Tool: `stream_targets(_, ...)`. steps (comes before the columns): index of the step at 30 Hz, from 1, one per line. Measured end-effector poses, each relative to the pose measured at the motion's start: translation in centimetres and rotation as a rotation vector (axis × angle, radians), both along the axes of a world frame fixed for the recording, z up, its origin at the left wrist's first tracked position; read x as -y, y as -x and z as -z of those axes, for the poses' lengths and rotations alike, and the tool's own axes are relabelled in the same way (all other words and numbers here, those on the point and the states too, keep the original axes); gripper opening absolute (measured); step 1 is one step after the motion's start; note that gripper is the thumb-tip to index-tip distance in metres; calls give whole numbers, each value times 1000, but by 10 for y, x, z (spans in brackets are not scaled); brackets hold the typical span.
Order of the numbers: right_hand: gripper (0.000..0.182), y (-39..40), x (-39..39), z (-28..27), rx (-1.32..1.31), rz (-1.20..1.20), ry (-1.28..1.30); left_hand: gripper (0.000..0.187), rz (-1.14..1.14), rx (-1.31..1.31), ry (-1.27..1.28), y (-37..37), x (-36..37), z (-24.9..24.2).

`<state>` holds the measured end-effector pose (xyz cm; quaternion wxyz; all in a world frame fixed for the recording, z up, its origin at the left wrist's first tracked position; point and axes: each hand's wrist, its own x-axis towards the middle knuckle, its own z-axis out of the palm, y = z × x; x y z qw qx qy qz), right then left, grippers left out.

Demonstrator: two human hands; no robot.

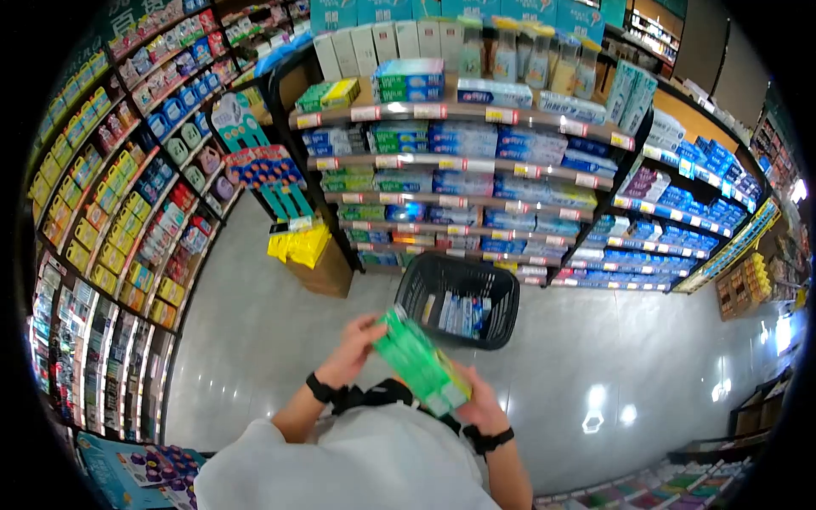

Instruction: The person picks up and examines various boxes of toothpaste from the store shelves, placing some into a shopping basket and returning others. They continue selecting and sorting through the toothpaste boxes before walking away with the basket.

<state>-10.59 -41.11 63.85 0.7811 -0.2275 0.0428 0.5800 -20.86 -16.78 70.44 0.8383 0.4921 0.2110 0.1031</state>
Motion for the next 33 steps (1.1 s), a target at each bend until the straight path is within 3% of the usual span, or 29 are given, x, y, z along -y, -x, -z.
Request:
stream_targets(4,68,-16,-22,-28,313,-69,-129,37,-174,55,-35,-2,-30,-4)
stream_targets(13,46,-23,-122,-49,303,-50,44,45,-318,222,-64,24,-97,5)
stream_targets(19,42,-5,-210,-63,423,-10,91,54,-338,219,-120,63,-175,9)
stream_targets(24,42,11,-280,-63,729,7,228,48,-206,209,50,96,-239,18)
stream_targets(26,42,19,-303,-54,736,15,218,45,-187,172,47,106,-263,30)
stream_targets(28,47,21,-322,-37,786,-19,273,39,-235,105,206,112,-283,44)
stream_targets(33,41,33,-350,-22,766,-136,276,25,-225,-54,194,123,-313,51)
